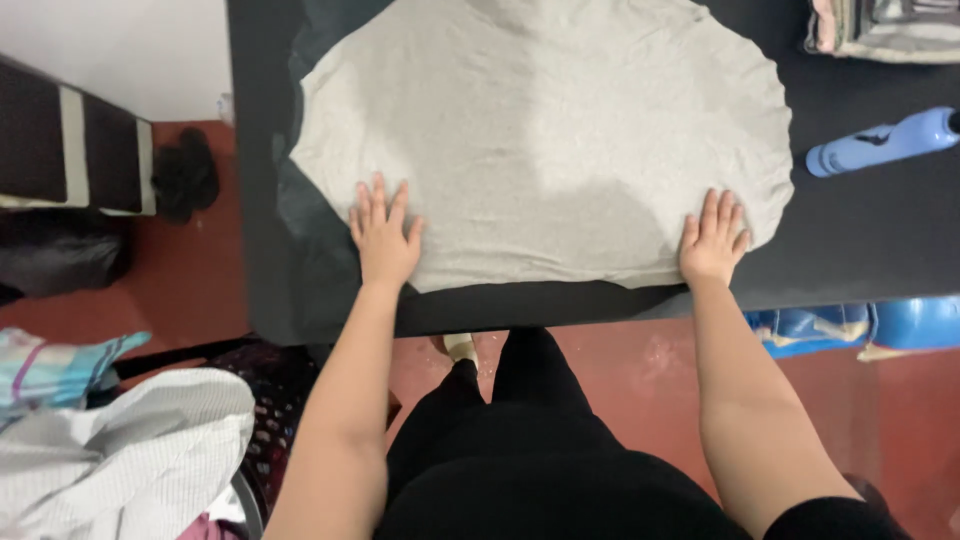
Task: Folding a t-shirt on a table.
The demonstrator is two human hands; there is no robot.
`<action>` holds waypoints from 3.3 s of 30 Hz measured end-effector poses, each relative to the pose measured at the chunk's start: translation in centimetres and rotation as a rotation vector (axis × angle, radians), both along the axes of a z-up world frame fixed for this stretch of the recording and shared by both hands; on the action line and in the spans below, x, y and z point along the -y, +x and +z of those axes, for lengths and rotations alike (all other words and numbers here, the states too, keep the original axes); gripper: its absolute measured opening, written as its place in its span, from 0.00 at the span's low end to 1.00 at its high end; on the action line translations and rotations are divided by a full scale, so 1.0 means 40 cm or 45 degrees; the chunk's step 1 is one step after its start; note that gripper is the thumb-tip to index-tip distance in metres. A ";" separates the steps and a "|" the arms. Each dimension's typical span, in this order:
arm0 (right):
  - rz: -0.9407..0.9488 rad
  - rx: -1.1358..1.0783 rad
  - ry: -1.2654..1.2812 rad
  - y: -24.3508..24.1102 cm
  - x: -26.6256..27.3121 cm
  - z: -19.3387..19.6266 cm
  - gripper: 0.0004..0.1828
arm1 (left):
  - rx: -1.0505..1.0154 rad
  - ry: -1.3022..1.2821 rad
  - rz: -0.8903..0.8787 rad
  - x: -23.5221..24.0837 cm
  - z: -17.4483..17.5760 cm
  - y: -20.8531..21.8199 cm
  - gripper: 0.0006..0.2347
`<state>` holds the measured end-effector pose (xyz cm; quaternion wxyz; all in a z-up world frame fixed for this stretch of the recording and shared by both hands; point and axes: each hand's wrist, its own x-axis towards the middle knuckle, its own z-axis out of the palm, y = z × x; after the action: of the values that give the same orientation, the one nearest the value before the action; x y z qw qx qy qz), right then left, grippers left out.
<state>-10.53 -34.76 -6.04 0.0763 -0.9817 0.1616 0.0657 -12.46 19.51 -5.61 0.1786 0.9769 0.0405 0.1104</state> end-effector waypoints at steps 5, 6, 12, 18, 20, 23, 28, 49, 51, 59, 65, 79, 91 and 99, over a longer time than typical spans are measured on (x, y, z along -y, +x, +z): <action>-0.165 -0.134 -0.008 0.020 -0.008 -0.021 0.32 | 0.612 -0.235 -0.070 -0.211 -0.020 -0.071 0.09; -0.189 -0.105 -0.019 0.019 -0.011 -0.026 0.32 | 0.598 -0.055 0.148 -0.262 -0.033 -0.110 0.13; 0.456 0.524 -0.105 -0.125 -0.112 -0.053 0.27 | 0.040 0.063 0.504 -0.259 0.021 -0.300 0.26; 0.787 0.261 -0.122 -0.230 -0.167 0.038 0.38 | -0.031 -0.145 0.178 -0.207 -0.038 -0.339 0.20; 0.833 0.284 -0.243 -0.196 -0.123 0.004 0.35 | 0.040 -0.294 0.163 -0.213 -0.020 -0.319 0.17; 0.820 0.316 -0.306 -0.140 -0.068 -0.027 0.25 | 0.262 -0.911 0.529 -0.220 0.077 -0.293 0.18; 0.502 0.408 -0.208 -0.097 -0.018 -0.062 0.20 | -0.016 -1.894 0.326 -0.261 0.216 -0.283 0.16; 0.393 0.524 -0.052 -0.128 -0.038 -0.033 0.26 | 0.630 -0.610 0.342 -0.256 -0.034 -0.149 0.15; 0.374 0.538 -0.053 -0.110 -0.030 -0.048 0.25 | 0.568 -0.934 0.380 -0.250 0.046 -0.132 0.13; 0.298 0.540 -0.061 -0.095 -0.013 -0.085 0.20 | 0.286 -1.964 0.390 -0.241 0.141 -0.012 0.04; 0.336 0.483 -0.100 -0.094 -0.015 -0.053 0.23 | -0.173 -1.225 0.244 -0.147 0.186 -0.078 0.28; 0.748 0.104 -0.009 0.068 -0.053 0.030 0.29 | -0.024 -0.574 0.135 -0.193 0.122 -0.171 0.19; -0.321 0.834 -0.610 0.188 0.128 -0.154 0.40 | -0.247 -0.060 0.483 -0.181 0.033 -0.117 0.12; 1.448 0.410 0.429 0.320 -0.266 0.043 0.26 | -0.275 -0.016 0.555 -0.140 0.070 -0.069 0.12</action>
<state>2.28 -24.13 -4.33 0.2069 -0.8862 -0.4135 -0.0285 -15.24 25.11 -2.81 0.1515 0.9501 0.2698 0.0411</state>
